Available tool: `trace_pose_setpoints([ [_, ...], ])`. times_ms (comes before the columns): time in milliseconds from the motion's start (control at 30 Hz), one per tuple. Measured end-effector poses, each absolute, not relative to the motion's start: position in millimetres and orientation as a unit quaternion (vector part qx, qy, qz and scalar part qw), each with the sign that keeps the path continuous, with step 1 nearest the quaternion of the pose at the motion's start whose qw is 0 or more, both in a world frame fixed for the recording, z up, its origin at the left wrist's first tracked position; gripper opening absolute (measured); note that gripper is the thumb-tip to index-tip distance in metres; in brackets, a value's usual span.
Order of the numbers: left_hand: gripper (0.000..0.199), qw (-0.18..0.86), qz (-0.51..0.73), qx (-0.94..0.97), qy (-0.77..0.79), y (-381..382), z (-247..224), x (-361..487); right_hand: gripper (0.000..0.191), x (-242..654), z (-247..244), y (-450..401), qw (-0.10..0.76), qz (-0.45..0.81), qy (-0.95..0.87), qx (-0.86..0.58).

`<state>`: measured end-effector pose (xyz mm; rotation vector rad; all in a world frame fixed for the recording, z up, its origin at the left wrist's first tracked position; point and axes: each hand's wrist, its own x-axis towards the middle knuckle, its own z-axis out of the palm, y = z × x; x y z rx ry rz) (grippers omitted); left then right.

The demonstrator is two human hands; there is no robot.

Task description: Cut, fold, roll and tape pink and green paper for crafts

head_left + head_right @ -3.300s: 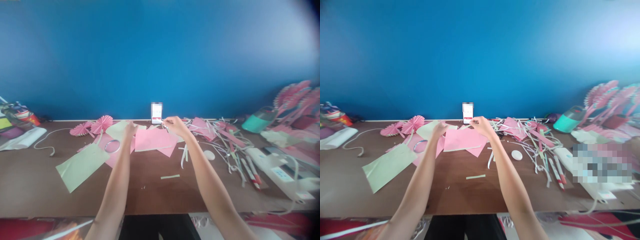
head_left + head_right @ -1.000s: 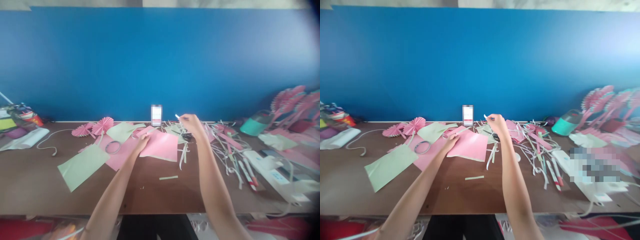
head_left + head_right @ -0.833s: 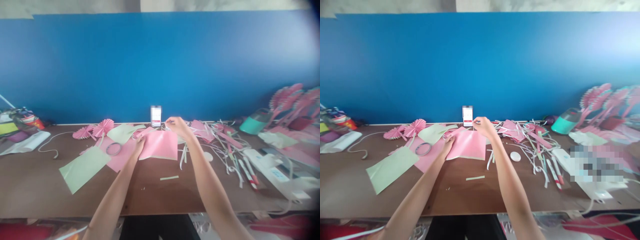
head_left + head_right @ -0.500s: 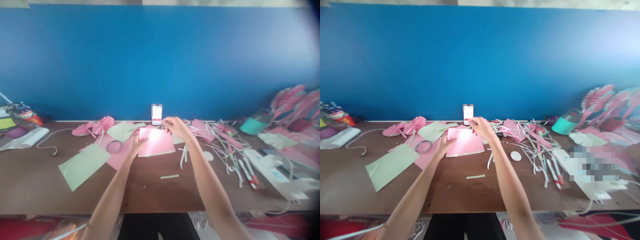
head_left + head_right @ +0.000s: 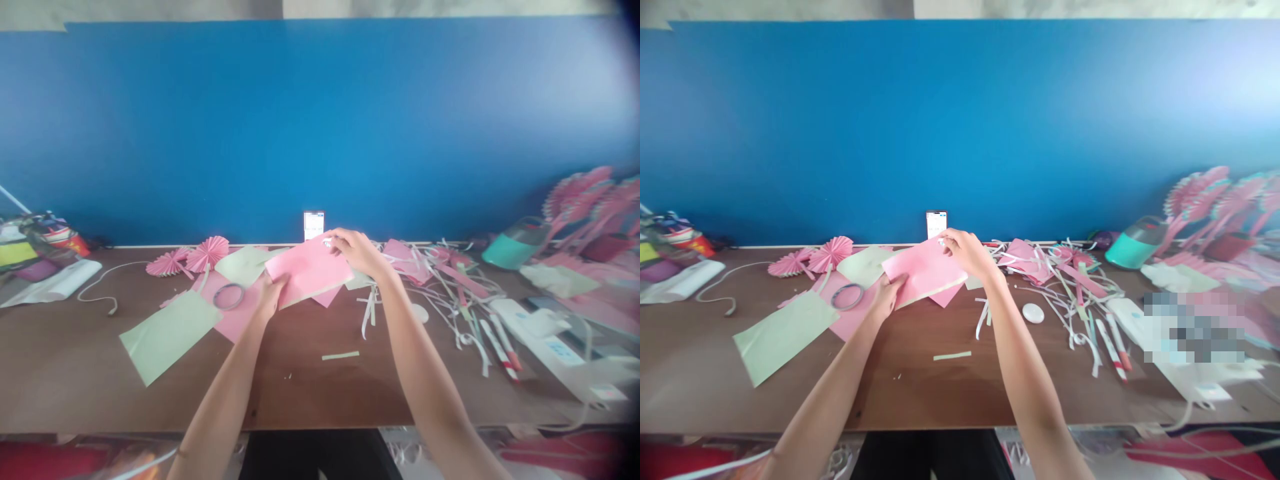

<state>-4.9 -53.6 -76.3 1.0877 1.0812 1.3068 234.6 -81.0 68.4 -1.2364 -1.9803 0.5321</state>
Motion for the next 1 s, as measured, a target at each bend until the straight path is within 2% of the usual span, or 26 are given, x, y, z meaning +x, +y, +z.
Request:
trace_pose_setpoints([
  [233, 0.046, 0.561, 0.569, 0.408, 0.443, -52, -88, 13, 0.031, 232, 73, -80, 0.378, 0.205, -0.773, -0.466],
  [367, 0.045, 0.553, 0.549, 0.444, 0.441, -57, -89, 24, 0.03, 231, 71, -73, 0.387, 0.231, -0.781, -0.432],
  [633, 0.04, 0.516, 0.518, 0.485, 0.48, -57, -89, 25, 0.035, 232, 68, -54, 0.349, 0.209, -0.78, -0.475],
  [767, 0.048, 0.516, 0.517, 0.489, 0.477, -59, -84, 26, 0.033, 234, 63, -52, 0.343, 0.225, -0.778, -0.476],
  [867, 0.061, 0.482, 0.543, 0.505, 0.467, -63, -79, 28, 0.032, 232, 63, -57, 0.33, 0.256, -0.78, -0.466],
  [933, 0.074, 0.443, 0.569, 0.522, 0.454, -65, -76, 29, 0.031, 229, 64, -61, 0.305, 0.286, -0.785, -0.458],
  [1000, 0.075, 0.436, 0.576, 0.535, 0.438, -65, -75, 29, 0.029, 222, 64, -65, 0.267, 0.308, -0.796, -0.447],
])
